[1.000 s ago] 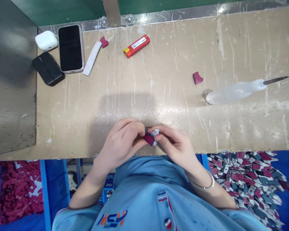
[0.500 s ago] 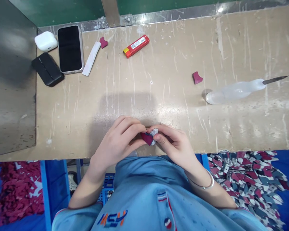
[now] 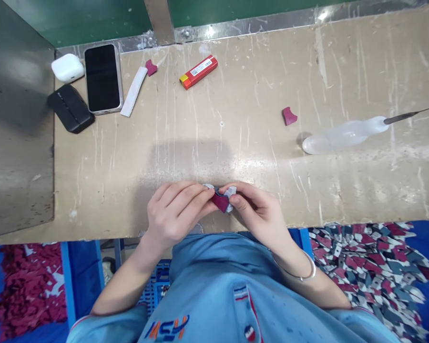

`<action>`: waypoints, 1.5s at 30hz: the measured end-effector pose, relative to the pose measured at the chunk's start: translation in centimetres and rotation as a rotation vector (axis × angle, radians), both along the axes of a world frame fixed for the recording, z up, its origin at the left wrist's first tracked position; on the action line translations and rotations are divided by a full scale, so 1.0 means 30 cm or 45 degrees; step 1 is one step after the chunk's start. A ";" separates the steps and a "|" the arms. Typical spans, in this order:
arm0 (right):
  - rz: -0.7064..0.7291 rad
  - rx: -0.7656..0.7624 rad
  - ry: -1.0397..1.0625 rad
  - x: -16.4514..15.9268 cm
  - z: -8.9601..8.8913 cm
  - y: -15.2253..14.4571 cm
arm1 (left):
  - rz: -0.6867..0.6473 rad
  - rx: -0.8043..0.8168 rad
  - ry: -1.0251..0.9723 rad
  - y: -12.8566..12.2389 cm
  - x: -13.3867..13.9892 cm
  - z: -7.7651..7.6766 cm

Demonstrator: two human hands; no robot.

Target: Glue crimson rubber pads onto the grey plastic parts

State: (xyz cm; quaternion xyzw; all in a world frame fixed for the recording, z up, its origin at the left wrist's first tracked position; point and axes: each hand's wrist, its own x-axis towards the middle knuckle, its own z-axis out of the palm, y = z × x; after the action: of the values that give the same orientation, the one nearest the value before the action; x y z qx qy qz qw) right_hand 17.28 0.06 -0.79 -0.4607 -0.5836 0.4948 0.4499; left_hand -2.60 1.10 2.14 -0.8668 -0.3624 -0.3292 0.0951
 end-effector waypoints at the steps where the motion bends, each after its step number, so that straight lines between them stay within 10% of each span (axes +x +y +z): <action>1: 0.001 0.005 -0.001 0.000 -0.002 0.000 | -0.013 0.022 0.020 0.004 -0.004 0.000; 15: -0.007 -0.105 0.002 -0.012 -0.014 0.002 | -0.512 0.192 0.542 0.122 -0.044 0.079; 26: -0.192 0.497 -0.017 -0.019 -0.040 -0.041 | 0.039 -0.896 -0.402 0.022 -0.005 0.049; 45: -0.015 0.940 -0.537 0.001 -0.047 -0.047 | 0.336 -0.633 -0.323 -0.027 0.068 0.013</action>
State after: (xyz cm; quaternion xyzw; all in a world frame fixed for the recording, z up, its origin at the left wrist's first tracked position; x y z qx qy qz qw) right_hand 17.30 -1.36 -2.22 -0.3632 -0.7982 0.1450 0.4581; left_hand -0.55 0.30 2.55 -0.7609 -0.5502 -0.3208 -0.1241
